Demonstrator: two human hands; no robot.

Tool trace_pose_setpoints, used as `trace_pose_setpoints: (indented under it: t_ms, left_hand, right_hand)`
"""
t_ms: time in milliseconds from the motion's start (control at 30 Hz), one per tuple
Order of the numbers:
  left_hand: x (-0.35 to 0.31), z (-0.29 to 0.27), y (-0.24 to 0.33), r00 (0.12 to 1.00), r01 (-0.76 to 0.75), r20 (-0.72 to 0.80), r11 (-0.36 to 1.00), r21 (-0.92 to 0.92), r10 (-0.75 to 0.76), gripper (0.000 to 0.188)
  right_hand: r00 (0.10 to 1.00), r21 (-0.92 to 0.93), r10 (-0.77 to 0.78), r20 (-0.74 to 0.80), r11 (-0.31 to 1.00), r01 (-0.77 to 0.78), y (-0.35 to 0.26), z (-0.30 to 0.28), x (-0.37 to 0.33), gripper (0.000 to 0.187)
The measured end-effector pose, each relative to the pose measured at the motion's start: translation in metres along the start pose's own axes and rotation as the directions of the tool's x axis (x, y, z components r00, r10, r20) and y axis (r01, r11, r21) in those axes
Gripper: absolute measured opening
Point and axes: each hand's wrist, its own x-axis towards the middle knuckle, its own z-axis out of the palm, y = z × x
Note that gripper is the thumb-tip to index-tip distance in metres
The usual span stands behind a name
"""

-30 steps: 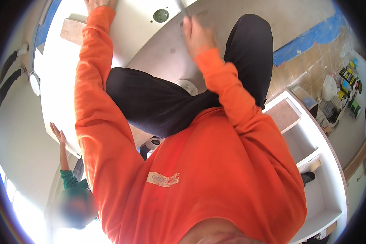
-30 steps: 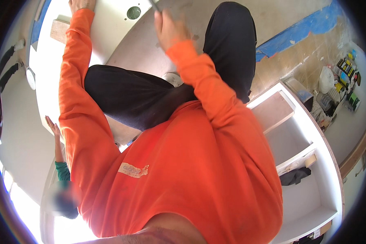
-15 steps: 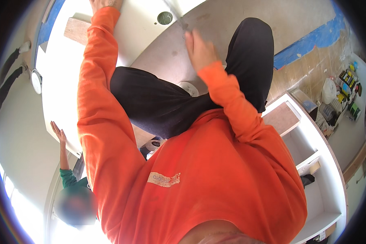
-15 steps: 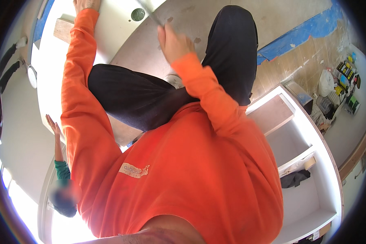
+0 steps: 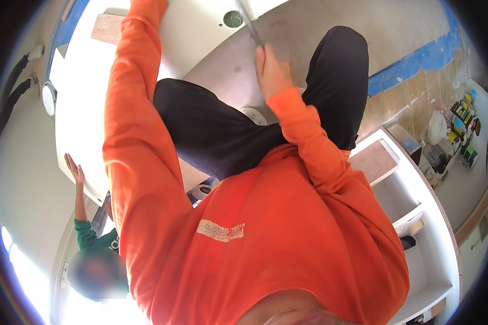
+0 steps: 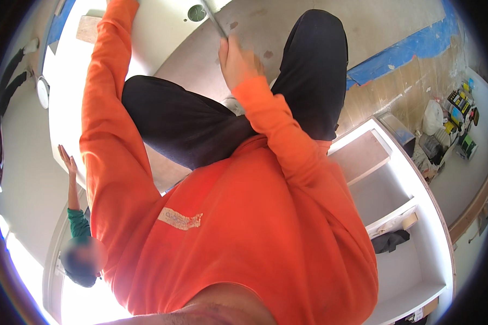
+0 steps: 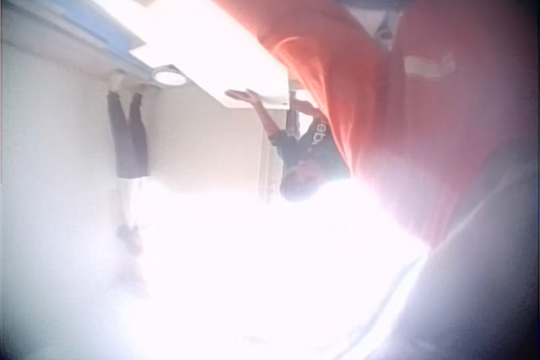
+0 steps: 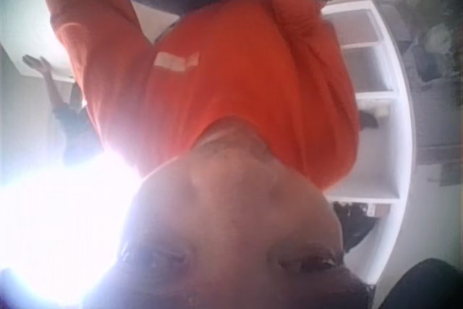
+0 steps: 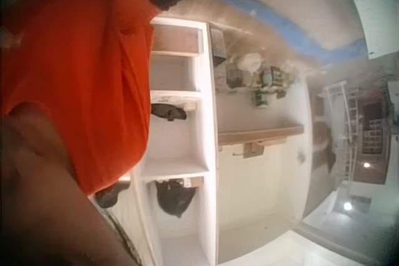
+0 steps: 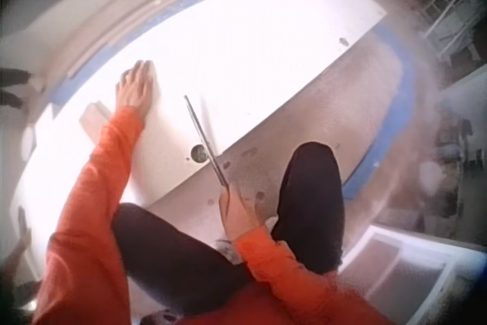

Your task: The person uses a utility knife to cut a white panel, then switches to a screwdriver to tighten screws into pre-drilled holes. Another person assists by holding the panel steady.

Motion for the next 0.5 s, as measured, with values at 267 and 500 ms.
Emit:
trace_pose_setpoints:
  t_ms: [267,500]
  left_hand:
    - [0.04,0.03,-0.045,0.983,0.141,-0.135,0.98,0.142,-0.122,0.057]
    - [0.062,0.012,-0.036,0.947,0.318,-0.072,0.947,0.046,-0.314,0.061]
  right_hand:
    - [0.999,-0.036,-0.003,-0.032,0.999,0.002,-0.013,-0.013,0.019,0.039]
    - [0.998,-0.062,0.043,-0.054,0.997,-0.047,-0.012,-0.012,0.012,0.041]
